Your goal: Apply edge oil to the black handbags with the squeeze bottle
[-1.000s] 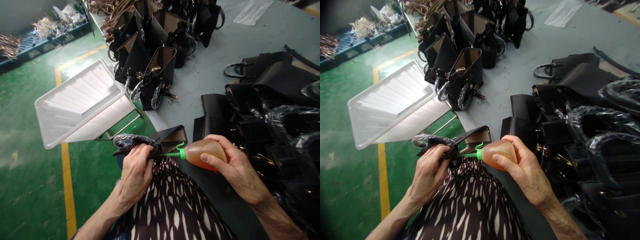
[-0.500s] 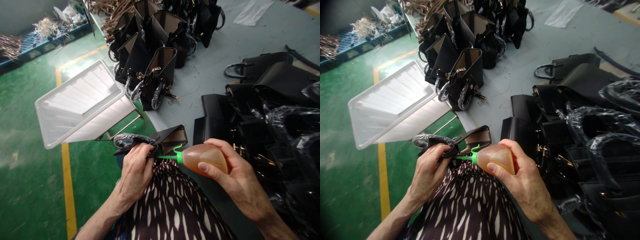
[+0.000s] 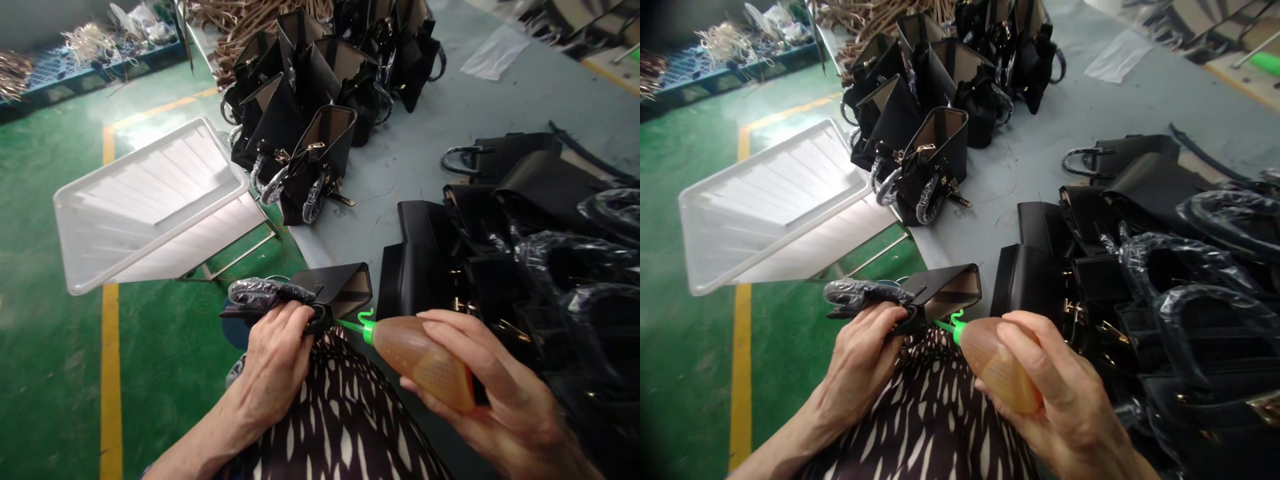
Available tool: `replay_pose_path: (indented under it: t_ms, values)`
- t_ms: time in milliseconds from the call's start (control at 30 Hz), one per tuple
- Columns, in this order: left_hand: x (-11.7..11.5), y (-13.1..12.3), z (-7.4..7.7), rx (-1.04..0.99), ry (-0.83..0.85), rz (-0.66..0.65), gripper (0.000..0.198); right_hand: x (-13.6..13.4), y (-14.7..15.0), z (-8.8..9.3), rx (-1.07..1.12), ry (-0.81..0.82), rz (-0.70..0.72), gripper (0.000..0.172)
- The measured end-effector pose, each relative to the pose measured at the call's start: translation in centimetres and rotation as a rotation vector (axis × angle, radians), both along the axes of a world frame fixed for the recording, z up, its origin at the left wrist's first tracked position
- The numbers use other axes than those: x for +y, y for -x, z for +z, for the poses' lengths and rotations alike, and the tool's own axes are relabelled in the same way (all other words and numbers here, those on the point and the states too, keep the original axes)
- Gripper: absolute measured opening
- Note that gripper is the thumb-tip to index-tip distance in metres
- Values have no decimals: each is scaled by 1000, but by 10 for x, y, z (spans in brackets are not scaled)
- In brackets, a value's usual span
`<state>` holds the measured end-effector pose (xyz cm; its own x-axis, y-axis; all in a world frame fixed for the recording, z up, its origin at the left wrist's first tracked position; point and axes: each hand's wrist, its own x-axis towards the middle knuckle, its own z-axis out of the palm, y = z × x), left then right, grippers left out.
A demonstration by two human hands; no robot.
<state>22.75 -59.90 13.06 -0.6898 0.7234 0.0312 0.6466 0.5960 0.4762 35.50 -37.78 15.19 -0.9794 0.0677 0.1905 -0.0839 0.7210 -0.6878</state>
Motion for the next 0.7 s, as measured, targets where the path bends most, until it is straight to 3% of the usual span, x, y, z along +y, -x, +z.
replay_pose_path:
  t_ms: [700]
  values:
    - [-5, -14, -1, 79, 30, -88, 24, 29, 0, -14, -170, -167, -64, 37]
